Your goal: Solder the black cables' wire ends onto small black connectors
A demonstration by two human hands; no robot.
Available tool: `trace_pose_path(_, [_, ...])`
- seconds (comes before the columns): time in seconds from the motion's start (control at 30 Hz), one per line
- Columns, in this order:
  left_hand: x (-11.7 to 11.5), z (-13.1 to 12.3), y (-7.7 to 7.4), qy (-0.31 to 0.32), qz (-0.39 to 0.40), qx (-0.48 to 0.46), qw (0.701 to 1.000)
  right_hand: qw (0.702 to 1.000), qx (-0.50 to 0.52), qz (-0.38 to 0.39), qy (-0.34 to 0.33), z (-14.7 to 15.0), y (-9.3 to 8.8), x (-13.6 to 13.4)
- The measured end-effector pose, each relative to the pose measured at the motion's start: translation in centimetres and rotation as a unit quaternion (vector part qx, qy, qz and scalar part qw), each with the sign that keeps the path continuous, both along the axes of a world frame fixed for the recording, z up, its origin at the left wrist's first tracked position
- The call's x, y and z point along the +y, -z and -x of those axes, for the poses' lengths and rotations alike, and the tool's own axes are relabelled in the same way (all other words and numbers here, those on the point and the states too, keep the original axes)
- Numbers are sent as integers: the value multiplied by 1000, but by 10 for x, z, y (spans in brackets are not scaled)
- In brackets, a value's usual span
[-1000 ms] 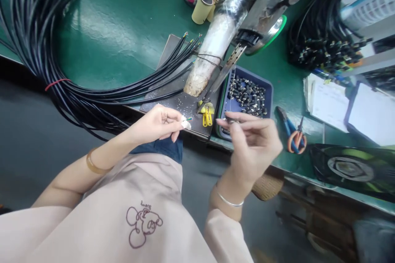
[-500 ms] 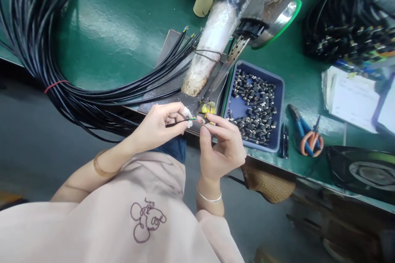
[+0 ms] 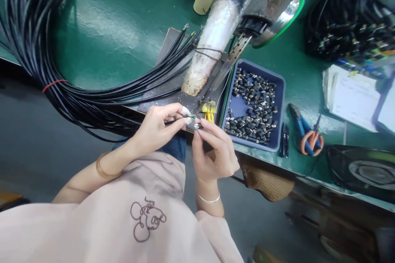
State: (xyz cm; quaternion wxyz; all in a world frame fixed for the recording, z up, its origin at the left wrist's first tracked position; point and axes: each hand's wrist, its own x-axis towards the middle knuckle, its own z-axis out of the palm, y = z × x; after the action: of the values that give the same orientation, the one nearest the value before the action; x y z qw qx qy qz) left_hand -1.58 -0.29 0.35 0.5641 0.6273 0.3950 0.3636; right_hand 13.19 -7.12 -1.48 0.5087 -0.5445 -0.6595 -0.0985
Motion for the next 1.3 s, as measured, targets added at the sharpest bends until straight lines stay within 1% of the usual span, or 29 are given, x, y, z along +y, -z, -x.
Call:
trace_pose_path(0.1, [-3,-1,1,-22,-21,13,999,1000,-20,-16,-2,0,1,-1])
trace_pose_path(0.17, [-4,-1,1,-34,-41,25,998,1000,-9,-26,-5,0,1,0])
trace_pose_path(0.2, [-5,-1,1,-36,-51,31,998,1000,6,-29,-4,-1,1,1])
trace_pose_path(0.27, [-5,0,0,-29,-73,34,996,997,71,-23,6,-3,0,2])
trace_pose_path(0.33, [-4,2,-1,-17,-95,31,995,987,159,21,16,-6,-2,3])
trace_pose_path(0.4, [-3,4,-2,-5,-113,33,993,970,224,96,4,-9,-5,3])
trace_pose_path(0.47, [-3,6,-2,7,-131,39,991,959,237,156,-24,-10,-9,2])
trace_pose_path(0.5, [-3,7,-2,14,-139,41,989,957,231,173,-38,-10,-11,2])
trace_pose_path(0.6, [-3,9,-2,30,-161,38,986,955,215,192,-66,-9,-17,3])
trace_pose_path(0.7, [-4,10,1,33,-179,33,983,950,229,198,-79,-7,-17,4])
trace_pose_path(0.87, [-7,8,8,4,-242,45,969,935,269,211,-97,-7,-10,6])
trace_pose_path(0.93, [-8,7,9,-7,-249,48,967,935,271,210,-93,-4,-7,6])
trace_pose_path(1.0, [-10,7,10,-9,-239,51,970,951,236,184,-69,2,-3,4])
trace_pose_path(1.1, [-11,8,9,-3,-208,68,976,989,114,94,-17,9,3,1])
trace_pose_path(1.17, [-11,8,8,-1,-190,70,979,997,57,55,0,9,5,-1])
trace_pose_path(1.23, [-11,7,6,-6,-179,59,982,996,73,53,9,5,6,-3])
trace_pose_path(1.3, [-11,6,5,-13,-171,45,984,989,129,66,32,-1,4,-4])
